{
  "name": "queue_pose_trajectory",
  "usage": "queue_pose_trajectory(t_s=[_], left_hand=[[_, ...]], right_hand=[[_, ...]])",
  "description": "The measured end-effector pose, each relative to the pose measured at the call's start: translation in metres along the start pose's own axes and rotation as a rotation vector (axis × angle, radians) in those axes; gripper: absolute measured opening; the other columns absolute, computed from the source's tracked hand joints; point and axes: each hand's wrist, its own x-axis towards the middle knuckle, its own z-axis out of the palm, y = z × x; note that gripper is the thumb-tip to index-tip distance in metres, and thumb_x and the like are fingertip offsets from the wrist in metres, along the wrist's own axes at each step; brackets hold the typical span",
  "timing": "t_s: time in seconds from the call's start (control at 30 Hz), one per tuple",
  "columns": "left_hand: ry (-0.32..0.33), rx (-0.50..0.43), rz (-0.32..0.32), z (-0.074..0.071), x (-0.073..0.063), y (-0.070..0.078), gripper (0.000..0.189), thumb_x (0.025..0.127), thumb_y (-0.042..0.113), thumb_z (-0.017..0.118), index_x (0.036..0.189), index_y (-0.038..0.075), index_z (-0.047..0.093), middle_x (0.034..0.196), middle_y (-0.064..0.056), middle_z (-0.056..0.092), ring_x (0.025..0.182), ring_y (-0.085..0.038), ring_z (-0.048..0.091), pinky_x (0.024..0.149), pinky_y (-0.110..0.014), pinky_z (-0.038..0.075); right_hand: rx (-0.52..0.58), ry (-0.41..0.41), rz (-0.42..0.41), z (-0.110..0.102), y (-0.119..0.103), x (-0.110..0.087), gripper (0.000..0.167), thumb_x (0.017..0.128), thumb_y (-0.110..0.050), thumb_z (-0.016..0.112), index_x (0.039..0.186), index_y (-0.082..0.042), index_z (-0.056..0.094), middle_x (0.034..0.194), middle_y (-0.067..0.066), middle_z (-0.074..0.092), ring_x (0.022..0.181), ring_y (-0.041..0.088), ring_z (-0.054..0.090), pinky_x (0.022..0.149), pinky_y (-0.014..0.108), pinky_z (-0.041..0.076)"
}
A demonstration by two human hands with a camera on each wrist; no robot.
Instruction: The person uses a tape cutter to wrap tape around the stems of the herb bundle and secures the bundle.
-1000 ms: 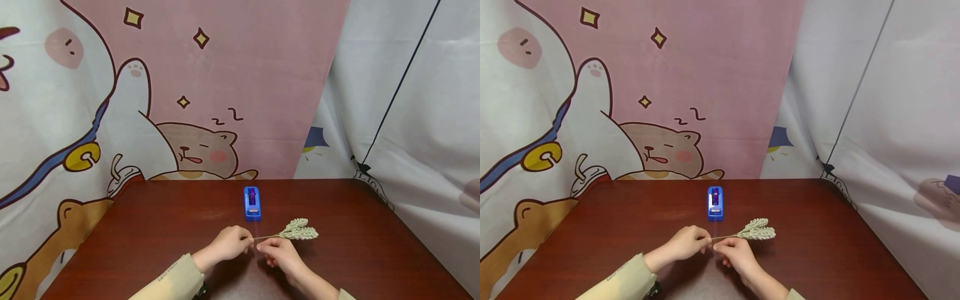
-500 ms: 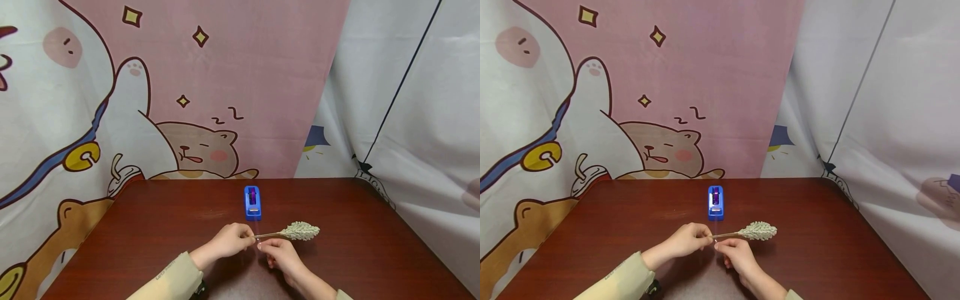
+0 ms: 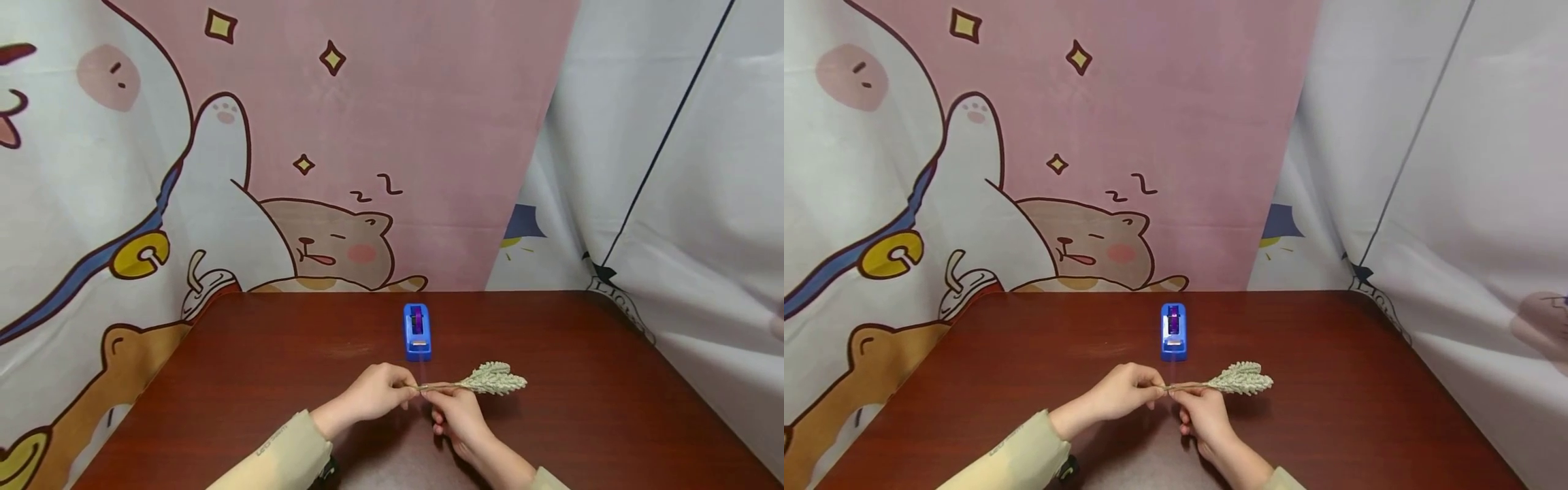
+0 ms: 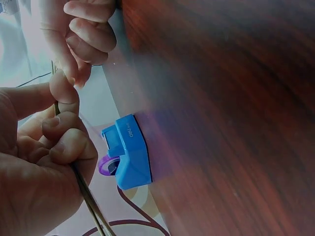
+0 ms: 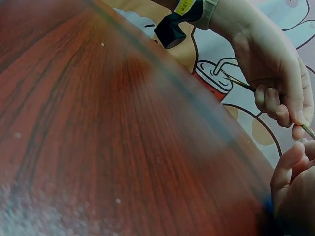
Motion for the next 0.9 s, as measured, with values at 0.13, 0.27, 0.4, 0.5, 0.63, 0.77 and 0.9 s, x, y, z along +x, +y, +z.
queue_pose_trajectory(t_s=[0.13, 0.27, 0.4, 0.5, 0.63, 0.77, 0.9], left_hand=[[-0.014, -0.011, 0.014, -0.0001, 0.0007, 0.0011, 0.012, 0.091, 0.013, 0.065, 0.081, 0.008, 0.071, 0.059, 0.009, 0.06, 0.054, -0.001, 0.051, 0.049, -0.02, 0.034], [-0.026, -0.02, 0.007, 0.0002, 0.0016, 0.0012, 0.012, 0.09, 0.012, 0.066, 0.08, 0.007, 0.071, 0.059, 0.008, 0.061, 0.054, -0.001, 0.051, 0.049, -0.02, 0.034], [-0.032, -0.023, 0.002, 0.0006, 0.0029, 0.0009, 0.012, 0.09, 0.011, 0.065, 0.08, 0.007, 0.071, 0.059, 0.007, 0.062, 0.053, -0.002, 0.05, 0.049, -0.02, 0.032], [-0.035, -0.027, 0.007, 0.0004, 0.0036, 0.0013, 0.011, 0.09, 0.01, 0.065, 0.081, 0.007, 0.071, 0.059, 0.007, 0.063, 0.054, -0.001, 0.051, 0.049, -0.02, 0.032], [-0.041, -0.032, -0.001, 0.0, 0.0045, 0.0014, 0.011, 0.09, 0.01, 0.065, 0.081, 0.006, 0.071, 0.06, 0.007, 0.063, 0.055, -0.001, 0.052, 0.05, -0.02, 0.032], [-0.045, -0.042, -0.014, -0.0001, 0.0048, 0.0017, 0.012, 0.09, 0.01, 0.065, 0.081, 0.005, 0.07, 0.061, 0.006, 0.064, 0.055, -0.002, 0.051, 0.05, -0.021, 0.032], [-0.045, -0.044, -0.019, 0.0006, 0.0045, 0.0022, 0.011, 0.09, 0.01, 0.066, 0.081, 0.005, 0.07, 0.061, 0.006, 0.064, 0.055, -0.002, 0.052, 0.05, -0.021, 0.032]], right_hand=[[0.016, 0.035, -0.012, 0.0009, 0.002, 0.0019, 0.019, 0.085, -0.006, 0.068, 0.101, 0.005, 0.068, 0.059, -0.001, 0.048, 0.047, 0.005, 0.038, 0.04, 0.019, 0.036], [0.021, 0.057, -0.017, 0.0013, 0.0029, 0.0026, 0.022, 0.085, -0.006, 0.07, 0.103, 0.006, 0.068, 0.062, 0.001, 0.051, 0.046, 0.005, 0.037, 0.039, 0.02, 0.037], [0.026, 0.073, -0.027, 0.0013, 0.0033, 0.003, 0.025, 0.084, -0.004, 0.07, 0.106, 0.009, 0.067, 0.063, 0.002, 0.052, 0.046, 0.006, 0.037, 0.038, 0.02, 0.037], [0.028, 0.079, -0.037, 0.0017, 0.0029, 0.003, 0.027, 0.084, -0.003, 0.07, 0.108, 0.01, 0.066, 0.064, 0.002, 0.053, 0.046, 0.006, 0.037, 0.038, 0.02, 0.036], [0.036, 0.072, -0.037, 0.0017, 0.0026, 0.0026, 0.034, 0.085, -0.003, 0.069, 0.116, 0.01, 0.063, 0.071, 0.003, 0.058, 0.047, 0.005, 0.035, 0.039, 0.019, 0.035], [0.046, 0.059, -0.035, 0.0016, 0.0019, 0.0018, 0.041, 0.086, -0.003, 0.067, 0.124, 0.009, 0.059, 0.086, 0.003, 0.066, 0.048, 0.004, 0.034, 0.04, 0.018, 0.033], [0.04, 0.064, -0.035, 0.0011, 0.0029, 0.0015, 0.037, 0.085, -0.004, 0.068, 0.119, 0.01, 0.062, 0.086, 0.004, 0.066, 0.048, 0.004, 0.034, 0.04, 0.018, 0.033]])
